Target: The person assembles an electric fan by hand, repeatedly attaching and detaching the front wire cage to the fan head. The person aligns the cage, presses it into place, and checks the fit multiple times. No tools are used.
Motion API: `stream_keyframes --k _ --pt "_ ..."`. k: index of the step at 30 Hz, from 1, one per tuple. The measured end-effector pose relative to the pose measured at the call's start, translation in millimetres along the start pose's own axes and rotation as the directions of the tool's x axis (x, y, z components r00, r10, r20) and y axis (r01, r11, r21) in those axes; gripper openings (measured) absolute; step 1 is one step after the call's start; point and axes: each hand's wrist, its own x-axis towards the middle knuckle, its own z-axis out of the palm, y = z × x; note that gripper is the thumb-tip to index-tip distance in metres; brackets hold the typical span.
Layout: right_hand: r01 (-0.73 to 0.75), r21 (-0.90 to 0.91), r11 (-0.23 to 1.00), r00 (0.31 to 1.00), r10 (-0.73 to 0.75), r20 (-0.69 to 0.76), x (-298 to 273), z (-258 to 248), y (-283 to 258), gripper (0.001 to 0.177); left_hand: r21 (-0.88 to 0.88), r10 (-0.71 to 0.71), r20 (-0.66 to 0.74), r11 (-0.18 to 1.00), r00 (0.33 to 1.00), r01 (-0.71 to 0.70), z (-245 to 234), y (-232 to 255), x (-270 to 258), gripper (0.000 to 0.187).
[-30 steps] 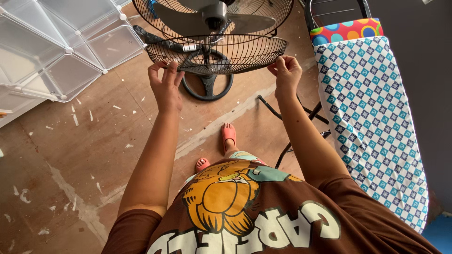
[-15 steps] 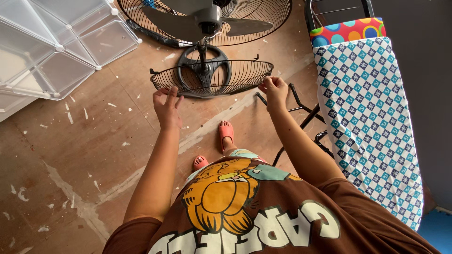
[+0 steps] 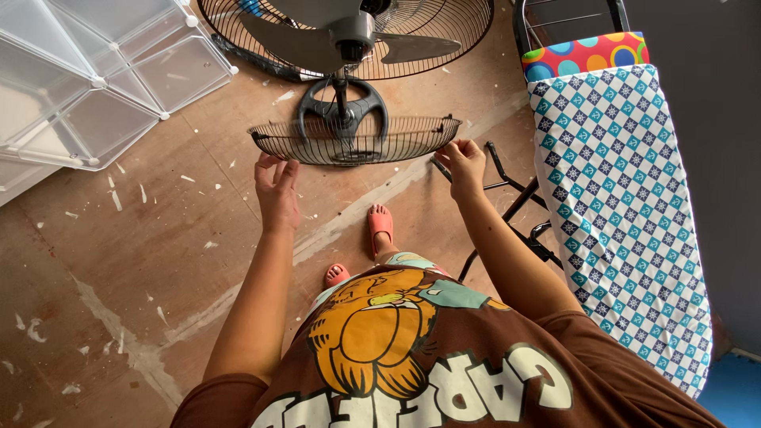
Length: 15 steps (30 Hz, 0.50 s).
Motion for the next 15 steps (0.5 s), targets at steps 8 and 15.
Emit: stream_keyframes --k 8,15 --pt "0.118 0.094 0.989 0.992 -0.121 0.037 -8.6 1.8 -14.2 0.01 -0.046 0.065 0.068 0.997 0.996 -0.062 -7.2 6.0 -3.9 0.043" --pt "0.171 0.137 0.976 0.982 -0.18 0.055 -8.1 3.1 -20.3 0.007 -0.039 0.067 0.068 0.997 0.995 -0.065 -5.9 8.8 -4.3 0.043"
